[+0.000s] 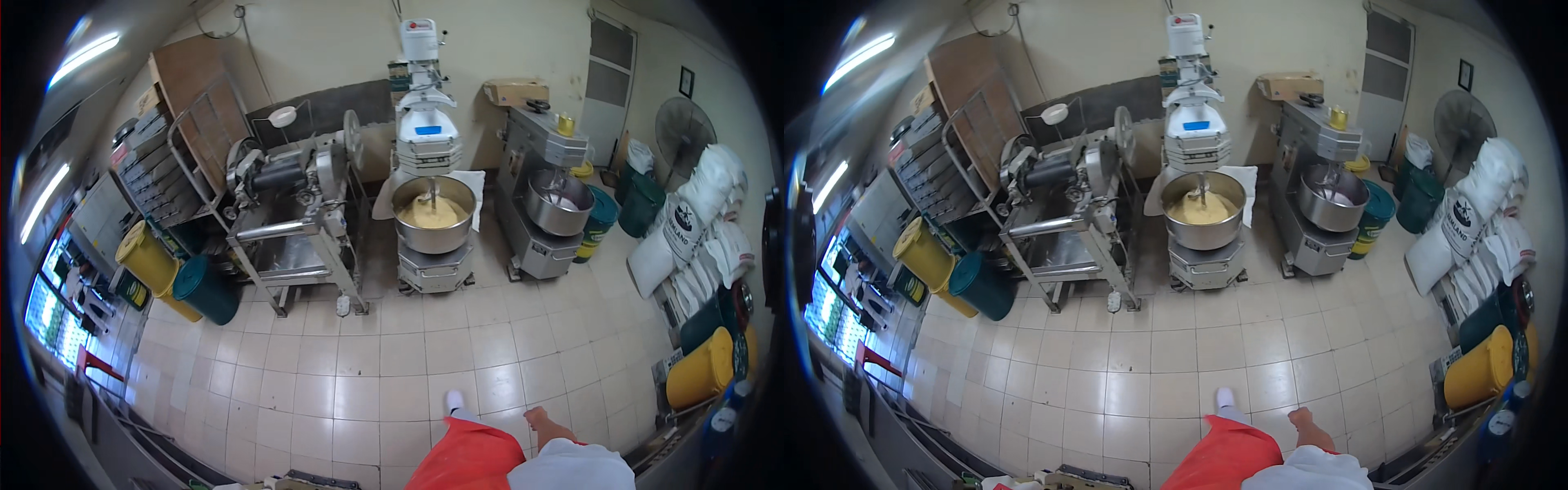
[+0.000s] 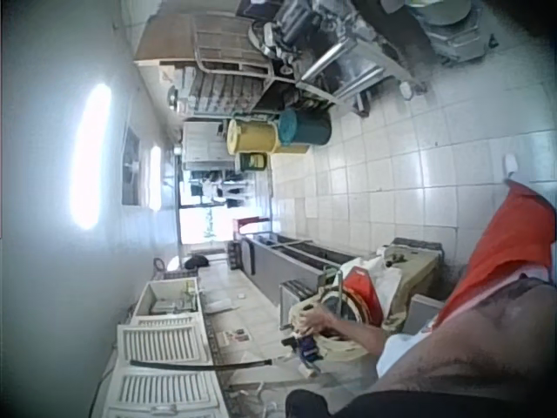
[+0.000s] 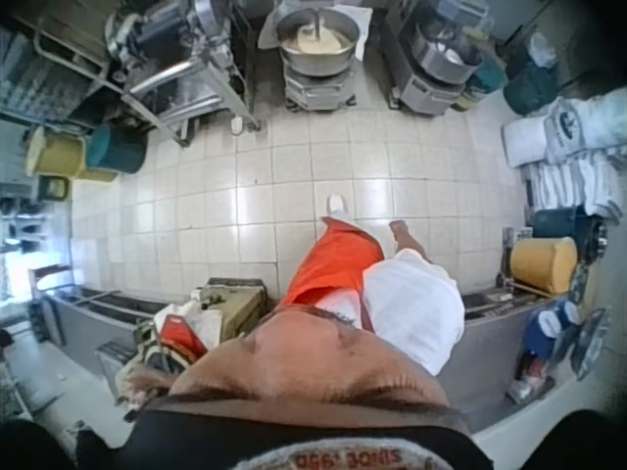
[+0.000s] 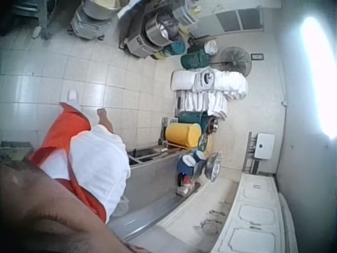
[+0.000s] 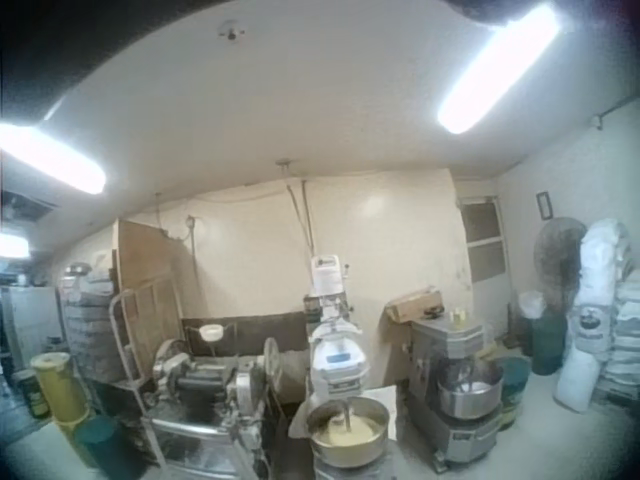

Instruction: The person adds liquid from a measuring cup into a large commercial mixer bowl and uses a blue scraper to incorporate dough from the sides while the mixer arm rotates.

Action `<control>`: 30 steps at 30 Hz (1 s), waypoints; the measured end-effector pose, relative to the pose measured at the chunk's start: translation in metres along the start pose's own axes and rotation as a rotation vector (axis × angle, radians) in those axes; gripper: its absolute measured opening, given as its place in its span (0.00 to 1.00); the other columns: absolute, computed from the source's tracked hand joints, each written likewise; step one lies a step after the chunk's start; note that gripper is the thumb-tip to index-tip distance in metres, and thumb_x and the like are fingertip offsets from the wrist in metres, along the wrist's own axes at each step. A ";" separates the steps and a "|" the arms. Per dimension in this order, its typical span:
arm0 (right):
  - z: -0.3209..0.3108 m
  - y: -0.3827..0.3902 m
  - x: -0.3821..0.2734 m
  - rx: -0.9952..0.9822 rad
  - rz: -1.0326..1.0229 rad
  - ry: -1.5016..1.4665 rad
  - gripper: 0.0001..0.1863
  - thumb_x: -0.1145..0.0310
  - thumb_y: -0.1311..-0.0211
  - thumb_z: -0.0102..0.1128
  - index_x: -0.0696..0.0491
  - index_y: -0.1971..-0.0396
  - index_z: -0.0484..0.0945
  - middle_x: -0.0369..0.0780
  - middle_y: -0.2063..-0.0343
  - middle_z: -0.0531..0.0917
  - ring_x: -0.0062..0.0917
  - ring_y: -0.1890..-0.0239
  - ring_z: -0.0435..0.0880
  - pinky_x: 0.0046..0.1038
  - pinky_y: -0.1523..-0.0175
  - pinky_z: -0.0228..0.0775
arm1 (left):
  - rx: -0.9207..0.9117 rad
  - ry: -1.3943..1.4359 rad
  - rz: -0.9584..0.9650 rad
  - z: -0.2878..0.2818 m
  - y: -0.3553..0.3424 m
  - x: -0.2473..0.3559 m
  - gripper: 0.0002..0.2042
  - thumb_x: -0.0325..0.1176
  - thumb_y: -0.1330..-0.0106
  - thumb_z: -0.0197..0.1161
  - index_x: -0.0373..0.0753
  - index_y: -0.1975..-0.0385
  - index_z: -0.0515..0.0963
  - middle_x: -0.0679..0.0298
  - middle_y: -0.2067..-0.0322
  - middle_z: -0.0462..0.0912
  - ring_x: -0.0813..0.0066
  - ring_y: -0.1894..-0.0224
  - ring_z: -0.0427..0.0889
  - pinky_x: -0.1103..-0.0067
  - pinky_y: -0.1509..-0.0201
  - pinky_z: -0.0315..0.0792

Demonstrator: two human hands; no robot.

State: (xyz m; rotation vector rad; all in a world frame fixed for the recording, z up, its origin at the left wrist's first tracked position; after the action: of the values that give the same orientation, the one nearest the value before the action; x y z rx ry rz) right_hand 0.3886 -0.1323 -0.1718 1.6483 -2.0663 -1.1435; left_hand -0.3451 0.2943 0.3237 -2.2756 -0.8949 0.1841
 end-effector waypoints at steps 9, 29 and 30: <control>-0.043 -0.126 -0.079 0.061 -0.120 -0.194 0.18 0.56 0.44 0.62 0.58 0.77 0.84 0.42 0.81 0.83 0.31 0.79 0.82 0.33 0.69 0.77 | -1.561 0.465 1.309 0.096 0.508 0.324 0.31 0.53 0.43 0.65 0.36 0.45 0.72 0.50 0.45 0.74 0.53 0.41 0.71 0.63 0.40 0.68; -0.240 -0.355 -0.404 0.140 -0.476 0.182 0.21 0.52 0.52 0.66 0.56 0.68 0.85 0.46 0.66 0.85 0.39 0.63 0.84 0.36 0.54 0.75 | -1.446 0.222 0.939 0.174 0.651 0.758 0.31 0.56 0.50 0.66 0.32 0.56 0.79 0.46 0.55 0.80 0.52 0.49 0.78 0.66 0.44 0.72; -0.239 -0.342 -0.476 0.136 -0.647 0.038 0.18 0.54 0.51 0.65 0.54 0.69 0.85 0.46 0.68 0.85 0.39 0.64 0.84 0.36 0.56 0.75 | -1.452 0.202 0.922 0.185 0.649 0.772 0.31 0.55 0.49 0.66 0.33 0.56 0.79 0.46 0.55 0.80 0.52 0.49 0.78 0.66 0.44 0.71</control>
State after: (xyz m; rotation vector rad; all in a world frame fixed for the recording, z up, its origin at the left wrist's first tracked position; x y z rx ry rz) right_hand 0.9345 0.1866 -0.1327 2.4880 -1.6492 -1.1372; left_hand 0.5298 0.5466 -0.1477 -3.7710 0.4739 -0.4644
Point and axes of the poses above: each hand's wrist, its own y-axis away from the middle knuckle, its own z-axis out of the palm, x = y × z, the point moved 1 cm from there along -y, towards the middle knuckle
